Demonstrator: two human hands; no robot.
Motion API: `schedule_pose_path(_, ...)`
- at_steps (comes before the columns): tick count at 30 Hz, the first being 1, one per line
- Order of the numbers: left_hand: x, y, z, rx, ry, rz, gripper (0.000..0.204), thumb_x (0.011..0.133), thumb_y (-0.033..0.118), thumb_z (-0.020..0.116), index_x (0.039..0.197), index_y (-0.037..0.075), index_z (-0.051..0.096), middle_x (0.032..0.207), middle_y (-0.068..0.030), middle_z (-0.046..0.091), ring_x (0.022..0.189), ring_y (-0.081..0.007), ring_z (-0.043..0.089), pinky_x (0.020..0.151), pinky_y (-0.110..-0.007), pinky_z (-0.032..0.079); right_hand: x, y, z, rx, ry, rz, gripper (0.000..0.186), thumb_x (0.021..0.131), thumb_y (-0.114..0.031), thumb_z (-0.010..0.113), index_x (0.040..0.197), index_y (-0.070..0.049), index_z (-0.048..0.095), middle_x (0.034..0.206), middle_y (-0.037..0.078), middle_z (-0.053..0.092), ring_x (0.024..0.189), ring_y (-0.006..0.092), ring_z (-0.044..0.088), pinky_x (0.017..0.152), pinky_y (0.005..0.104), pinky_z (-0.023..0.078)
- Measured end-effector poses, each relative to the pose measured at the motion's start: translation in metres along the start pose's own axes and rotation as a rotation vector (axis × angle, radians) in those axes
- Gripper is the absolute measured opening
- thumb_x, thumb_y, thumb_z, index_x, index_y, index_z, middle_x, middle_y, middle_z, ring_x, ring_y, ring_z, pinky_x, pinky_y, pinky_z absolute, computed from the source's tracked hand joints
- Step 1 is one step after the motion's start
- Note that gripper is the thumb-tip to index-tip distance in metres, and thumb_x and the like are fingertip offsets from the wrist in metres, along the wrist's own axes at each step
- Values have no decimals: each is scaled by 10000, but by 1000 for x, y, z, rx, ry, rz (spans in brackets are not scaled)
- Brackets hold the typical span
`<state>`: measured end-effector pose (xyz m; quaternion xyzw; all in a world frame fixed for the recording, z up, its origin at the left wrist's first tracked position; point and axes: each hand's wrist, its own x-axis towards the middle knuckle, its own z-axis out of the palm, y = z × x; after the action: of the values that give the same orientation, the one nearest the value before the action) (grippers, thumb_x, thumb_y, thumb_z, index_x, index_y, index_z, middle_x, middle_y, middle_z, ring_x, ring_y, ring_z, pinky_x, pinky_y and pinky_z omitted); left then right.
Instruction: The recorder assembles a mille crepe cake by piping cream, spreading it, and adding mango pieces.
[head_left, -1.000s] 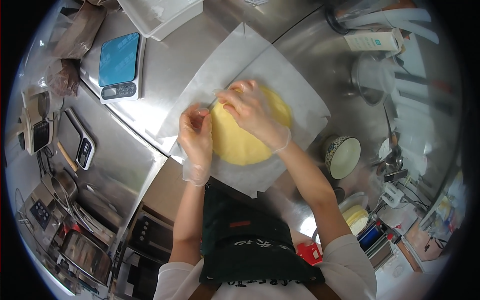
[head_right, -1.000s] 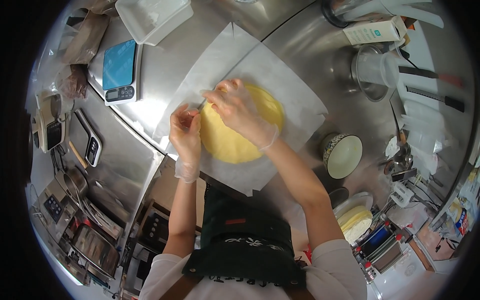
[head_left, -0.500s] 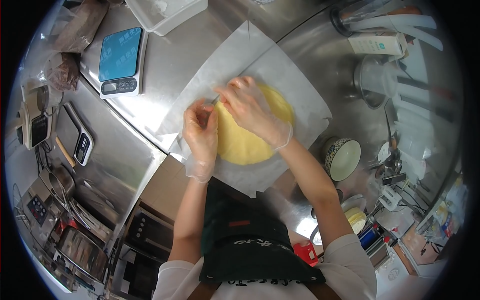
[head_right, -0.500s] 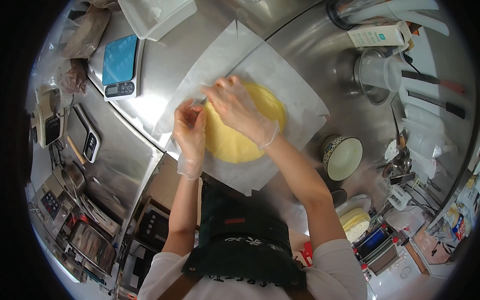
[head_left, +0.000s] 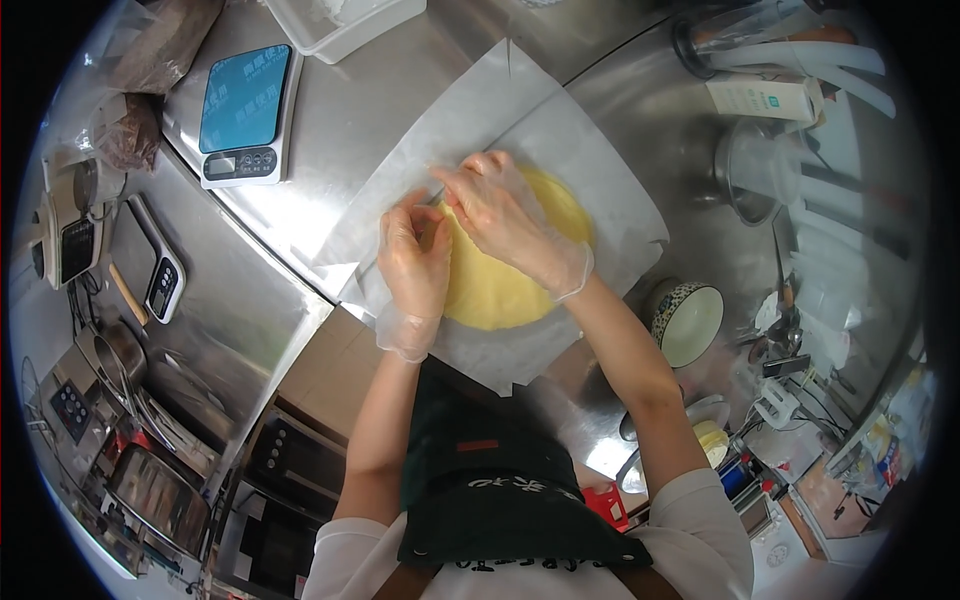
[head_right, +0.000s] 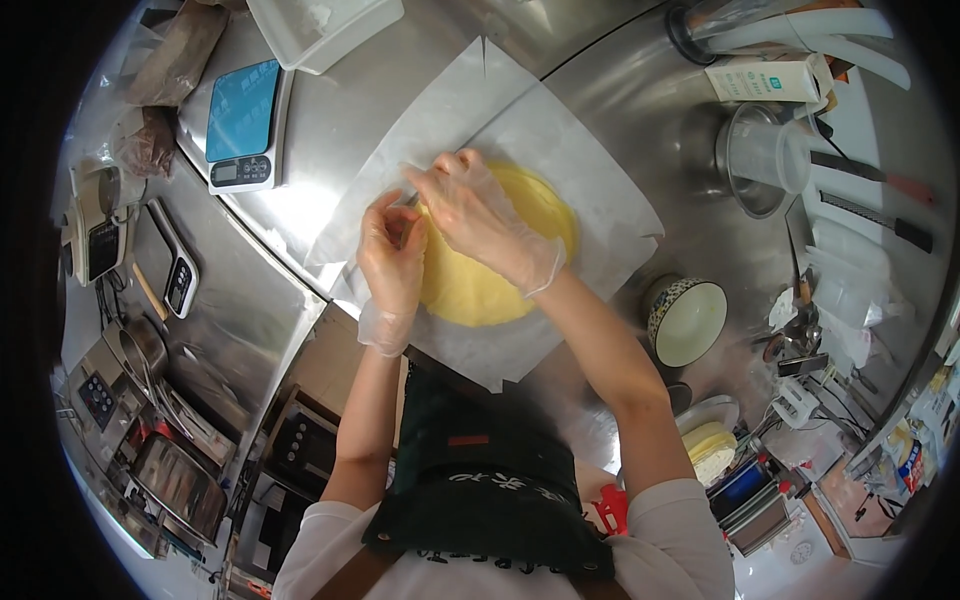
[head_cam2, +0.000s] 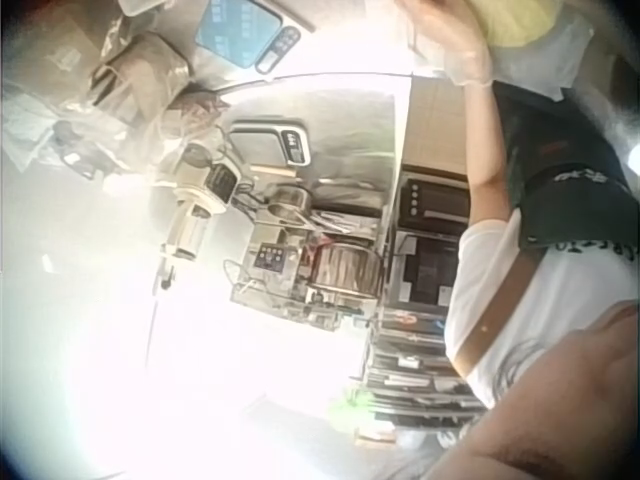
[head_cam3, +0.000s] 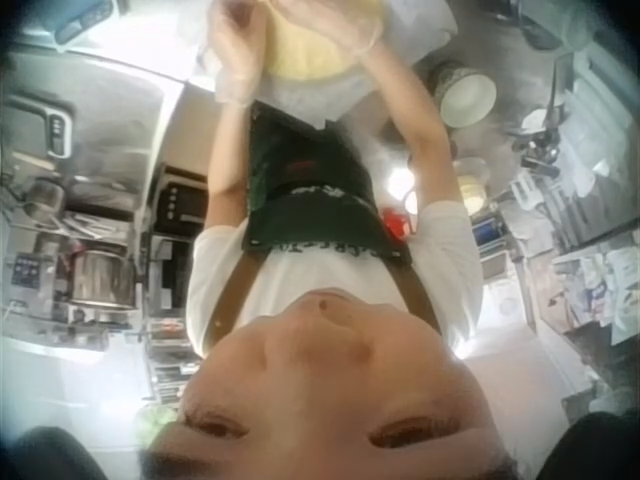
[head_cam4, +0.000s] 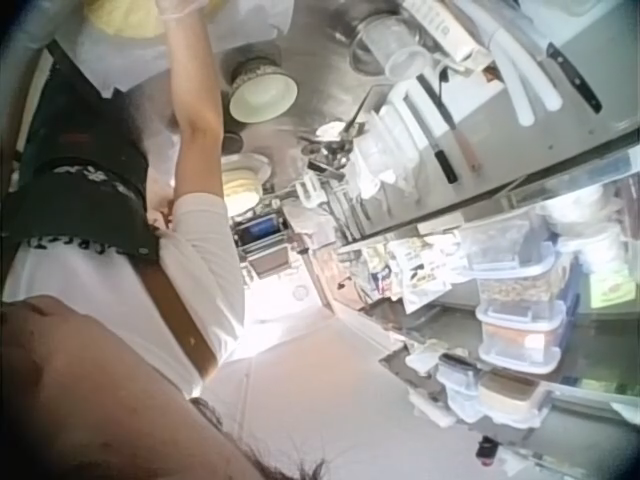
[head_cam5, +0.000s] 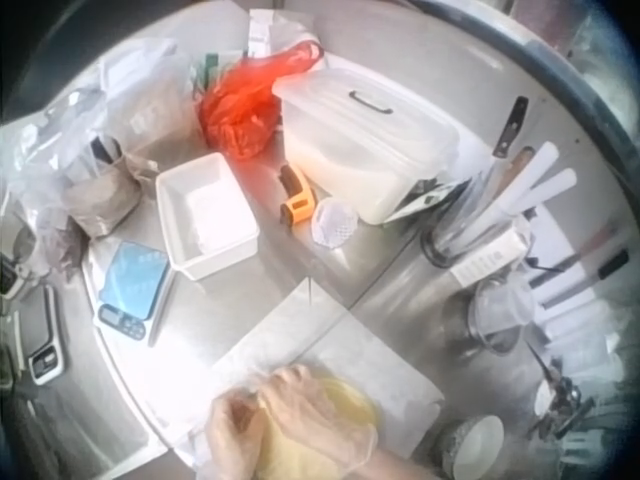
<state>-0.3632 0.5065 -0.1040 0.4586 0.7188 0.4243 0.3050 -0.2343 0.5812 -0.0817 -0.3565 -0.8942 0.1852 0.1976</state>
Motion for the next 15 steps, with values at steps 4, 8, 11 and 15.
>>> schedule_pose_path(4, -1, 4, 0, 22, -1, -12, 447, 710, -35, 713, 1128, 44, 579, 878, -60, 620, 744, -197, 607, 671, -313, 509, -4, 1, -1, 36, 38, 24, 472, 750, -2, 599, 1214, -14, 512, 818, 49, 577, 910, 228, 509, 831, 365, 384)
schedule_pose_path(8, 1, 8, -2, 46, -20, -2, 457, 717, -28, 707, 1147, 47, 570, 884, -63, 625, 769, -203, 611, 688, -321, 510, -14, 4, -14, 122, 139, 165, 485, 754, 12, 607, 1227, -54, 518, 880, 26, 601, 929, 236, 518, 844, 379, 383)
schedule_pose_path(11, 3, 11, -3, 83, -46, -21, 462, 765, -38, 686, 1199, 32, 543, 862, -55, 638, 711, -128, 569, 655, -259, 489, -20, 3, -22, 164, 187, 243, 486, 752, 10, 628, 1222, -61, 524, 928, 10, 614, 943, 237, 523, 847, 381, 386)
schedule_pose_path(15, 6, 15, -4, 145, -49, -1, 489, 758, -31, 686, 1218, 45, 542, 860, -61, 640, 726, -145, 596, 664, -276, 502, -18, -1, -25, 176, 137, 220, 476, 753, 12, 636, 1210, -65, 531, 907, 11, 623, 947, 232, 534, 839, 377, 393)
